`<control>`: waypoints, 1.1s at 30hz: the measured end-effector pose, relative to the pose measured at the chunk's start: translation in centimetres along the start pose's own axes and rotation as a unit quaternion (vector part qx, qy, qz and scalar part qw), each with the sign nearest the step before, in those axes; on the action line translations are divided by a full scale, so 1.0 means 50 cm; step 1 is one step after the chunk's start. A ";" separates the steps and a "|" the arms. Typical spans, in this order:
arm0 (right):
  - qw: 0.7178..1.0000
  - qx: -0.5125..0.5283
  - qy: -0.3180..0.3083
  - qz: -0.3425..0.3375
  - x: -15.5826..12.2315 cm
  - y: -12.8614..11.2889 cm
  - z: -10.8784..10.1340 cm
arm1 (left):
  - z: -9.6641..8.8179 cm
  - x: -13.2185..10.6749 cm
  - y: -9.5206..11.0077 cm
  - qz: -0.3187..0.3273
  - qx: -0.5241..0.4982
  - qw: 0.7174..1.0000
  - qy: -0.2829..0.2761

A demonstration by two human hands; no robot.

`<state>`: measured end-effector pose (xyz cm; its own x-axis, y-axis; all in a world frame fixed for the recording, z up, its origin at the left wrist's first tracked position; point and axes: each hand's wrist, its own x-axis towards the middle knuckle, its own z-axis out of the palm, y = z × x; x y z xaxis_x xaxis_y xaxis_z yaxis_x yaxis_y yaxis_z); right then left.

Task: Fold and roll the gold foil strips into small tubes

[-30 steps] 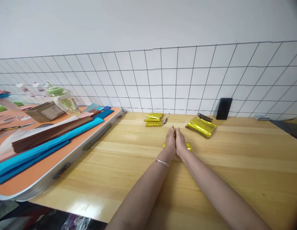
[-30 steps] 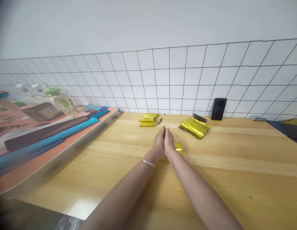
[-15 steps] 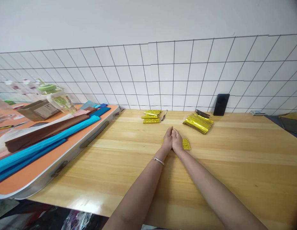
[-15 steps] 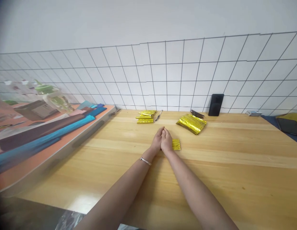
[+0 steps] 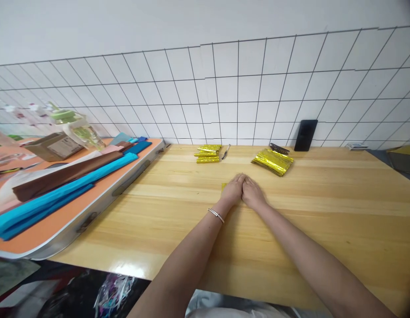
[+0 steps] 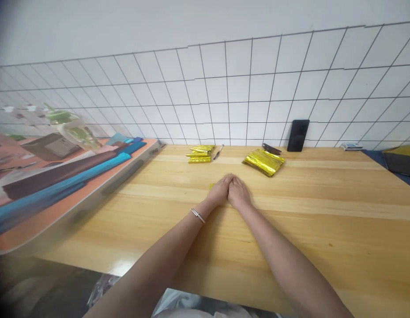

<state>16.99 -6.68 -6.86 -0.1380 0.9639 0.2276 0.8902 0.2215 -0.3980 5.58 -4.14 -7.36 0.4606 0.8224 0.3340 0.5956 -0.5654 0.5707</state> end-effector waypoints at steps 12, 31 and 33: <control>0.992 -0.114 -0.049 -0.038 -0.035 0.040 -0.027 | -0.054 -0.048 -0.032 0.006 0.149 0.988 -0.043; 0.989 -0.113 -0.063 -0.067 -0.056 0.121 -0.087 | -0.122 -0.074 -0.037 0.035 0.205 0.973 -0.098; 0.990 -0.100 -0.071 -0.075 -0.048 0.138 -0.102 | -0.136 -0.063 -0.047 0.039 0.185 0.976 -0.113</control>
<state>25.67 -8.23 -5.63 -0.3218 0.9367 0.1378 0.9213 0.3434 -0.1826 -1.76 -4.99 -4.64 0.6218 0.7648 0.1686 0.7306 -0.6441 0.2268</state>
